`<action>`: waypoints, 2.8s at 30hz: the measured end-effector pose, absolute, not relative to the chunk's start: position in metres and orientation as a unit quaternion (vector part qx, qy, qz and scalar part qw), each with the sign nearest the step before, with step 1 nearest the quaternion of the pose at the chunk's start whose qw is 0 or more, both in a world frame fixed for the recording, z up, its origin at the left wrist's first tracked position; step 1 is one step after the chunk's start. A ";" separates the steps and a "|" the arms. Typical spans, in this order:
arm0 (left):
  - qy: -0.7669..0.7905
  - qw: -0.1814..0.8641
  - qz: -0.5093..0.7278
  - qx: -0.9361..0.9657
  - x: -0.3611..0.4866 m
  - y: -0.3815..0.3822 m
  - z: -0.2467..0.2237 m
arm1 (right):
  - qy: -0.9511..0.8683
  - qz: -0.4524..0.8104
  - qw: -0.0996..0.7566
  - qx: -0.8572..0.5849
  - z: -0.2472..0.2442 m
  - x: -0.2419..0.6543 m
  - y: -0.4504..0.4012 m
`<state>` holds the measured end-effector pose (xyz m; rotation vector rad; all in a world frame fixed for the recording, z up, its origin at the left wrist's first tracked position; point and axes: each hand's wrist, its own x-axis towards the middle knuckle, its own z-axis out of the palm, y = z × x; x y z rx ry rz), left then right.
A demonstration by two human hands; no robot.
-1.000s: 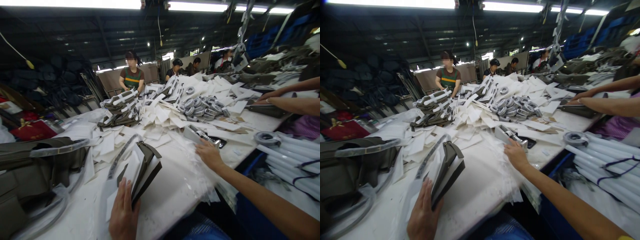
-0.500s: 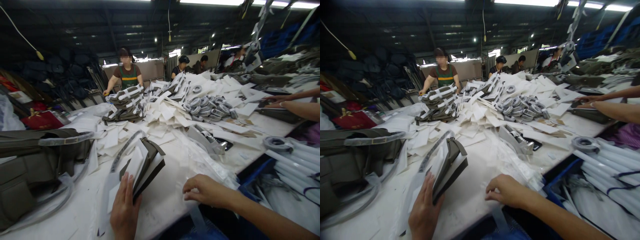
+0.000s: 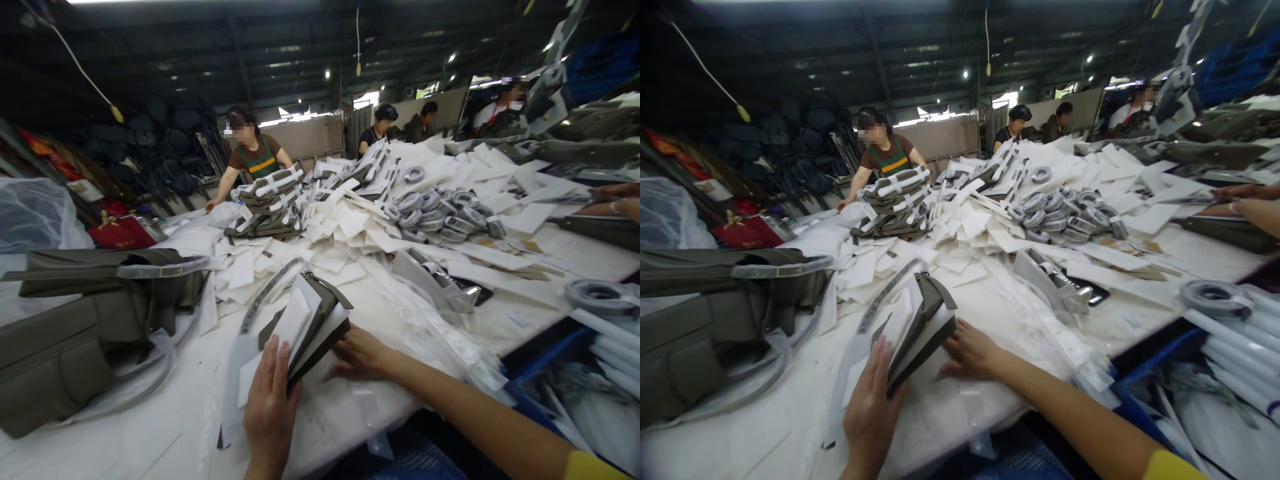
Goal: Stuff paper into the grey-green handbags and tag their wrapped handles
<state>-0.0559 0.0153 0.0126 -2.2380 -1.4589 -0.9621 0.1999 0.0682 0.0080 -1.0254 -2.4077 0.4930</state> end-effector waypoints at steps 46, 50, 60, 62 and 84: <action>-0.438 0.258 -0.232 -0.829 -0.009 -0.018 -0.009 | -0.799 0.227 0.211 -0.515 0.066 0.172 0.241; -0.449 0.243 -0.237 -0.827 -0.010 -0.013 -0.010 | -0.780 0.262 0.309 -0.478 0.096 0.181 0.225; -0.444 0.213 -0.198 -0.848 -0.023 0.011 -0.003 | -0.782 0.246 0.390 -0.419 0.144 0.217 0.111; -0.447 0.205 -0.202 -0.847 -0.023 0.015 -0.001 | -0.816 0.220 0.356 -0.399 0.134 0.224 0.084; -0.488 0.186 -0.158 -0.838 0.007 0.009 0.015 | -0.898 -0.023 0.364 -0.247 -0.006 0.240 0.023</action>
